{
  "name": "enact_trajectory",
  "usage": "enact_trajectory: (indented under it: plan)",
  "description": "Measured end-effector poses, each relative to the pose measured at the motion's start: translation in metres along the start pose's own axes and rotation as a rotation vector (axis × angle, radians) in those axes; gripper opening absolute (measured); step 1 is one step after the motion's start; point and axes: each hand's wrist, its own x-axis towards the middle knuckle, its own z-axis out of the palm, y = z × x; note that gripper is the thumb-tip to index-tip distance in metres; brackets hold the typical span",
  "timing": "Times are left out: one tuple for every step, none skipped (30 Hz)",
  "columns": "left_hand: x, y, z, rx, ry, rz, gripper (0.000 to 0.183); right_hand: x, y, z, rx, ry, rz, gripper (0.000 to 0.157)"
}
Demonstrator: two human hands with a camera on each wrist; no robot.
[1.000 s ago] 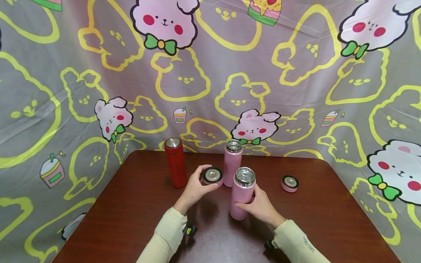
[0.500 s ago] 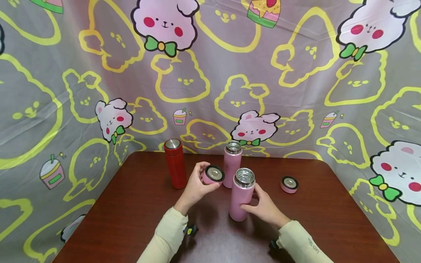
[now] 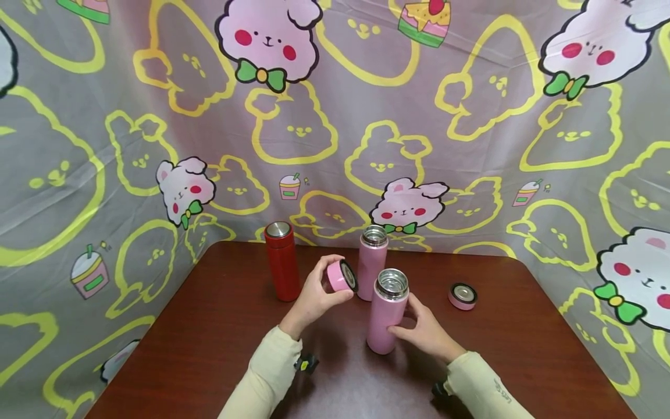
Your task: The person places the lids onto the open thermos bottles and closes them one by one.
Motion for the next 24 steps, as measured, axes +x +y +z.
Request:
enact_trajectory:
  plan:
    - [0.0, 0.002, 0.001, -0.002, -0.008, 0.002, 0.061, 0.0, 0.001, 0.0, -0.002, -0.001, -0.003, 0.068]
    - [0.001, 0.003, 0.001, 0.0, -0.016, 0.007, 0.062, 0.0, 0.001, 0.0, -0.002, -0.002, -0.008, 0.068]
    - [0.002, 0.005, 0.002, 0.004, -0.024, 0.01, 0.062, 0.0, 0.001, 0.0, 0.0, -0.003, -0.009, 0.069]
    - [0.003, 0.007, 0.003, 0.006, -0.029, 0.013, 0.063, 0.0, 0.001, 0.0, 0.001, -0.004, -0.009, 0.069]
    - [0.004, 0.009, 0.004, 0.01, -0.034, 0.017, 0.064, 0.0, 0.001, 0.0, 0.004, -0.007, -0.012, 0.069]
    - [0.005, 0.011, 0.005, 0.019, -0.038, 0.018, 0.065, -0.001, 0.001, -0.001, 0.007, -0.009, -0.013, 0.069]
    - [0.006, 0.012, 0.005, 0.028, -0.04, 0.019, 0.066, -0.001, 0.001, -0.001, 0.009, -0.011, -0.012, 0.069]
    - [0.006, 0.014, 0.006, 0.038, -0.042, 0.018, 0.067, 0.0, 0.001, -0.001, 0.012, -0.012, -0.012, 0.069]
    - [0.007, 0.016, 0.007, 0.049, -0.043, 0.016, 0.068, 0.0, 0.001, -0.001, 0.013, -0.014, -0.012, 0.069]
    - [0.008, 0.018, 0.008, 0.063, -0.045, 0.018, 0.068, 0.0, 0.002, -0.001, 0.011, -0.014, -0.014, 0.068]
    - [0.009, 0.02, 0.008, 0.079, -0.048, 0.019, 0.068, 0.0, 0.002, -0.001, 0.008, -0.015, -0.015, 0.068]
    - [0.009, 0.022, 0.009, 0.097, -0.053, 0.022, 0.068, 0.0, 0.003, -0.001, 0.007, -0.014, -0.016, 0.068]
    - [0.01, 0.024, 0.009, 0.115, -0.056, 0.028, 0.067, 0.0, 0.004, -0.001, 0.005, -0.015, -0.017, 0.068]
    - [0.01, 0.025, 0.01, 0.132, -0.06, 0.036, 0.067, 0.0, 0.005, -0.002, 0.006, -0.017, -0.018, 0.068]
    - [0.011, 0.027, 0.011, 0.148, -0.064, 0.049, 0.066, 0.0, 0.005, -0.002, 0.007, -0.02, -0.017, 0.068]
    - [0.012, 0.028, 0.012, 0.163, -0.068, 0.065, 0.065, 0.0, 0.006, -0.002, 0.01, -0.022, -0.018, 0.067]
    - [0.012, 0.029, 0.013, 0.177, -0.071, 0.079, 0.066, 0.0, 0.007, -0.002, 0.013, -0.024, -0.02, 0.068]
    - [0.013, 0.03, 0.014, 0.192, -0.072, 0.097, 0.065, 0.0, 0.007, -0.002, 0.015, -0.027, -0.021, 0.067]
    - [0.014, 0.031, 0.015, 0.205, -0.073, 0.111, 0.065, 0.0, 0.007, -0.002, 0.017, -0.03, -0.021, 0.067]
    - [0.014, 0.032, 0.017, 0.21, -0.077, 0.125, 0.065, 0.0, 0.007, -0.002, 0.017, -0.032, -0.022, 0.067]
    - [0.015, 0.033, 0.018, 0.213, -0.083, 0.138, 0.065, 0.0, 0.007, -0.002, 0.016, -0.033, -0.023, 0.067]
    - [0.016, 0.034, 0.02, 0.219, -0.089, 0.147, 0.064, 0.0, 0.008, -0.002, 0.013, -0.033, -0.024, 0.067]
    - [0.016, 0.035, 0.021, 0.225, -0.097, 0.153, 0.064, 0.0, 0.008, -0.002, 0.01, -0.034, -0.023, 0.067]
    - [0.017, 0.036, 0.023, 0.231, -0.104, 0.159, 0.063, -0.001, 0.008, -0.002, 0.007, -0.035, -0.021, 0.066]
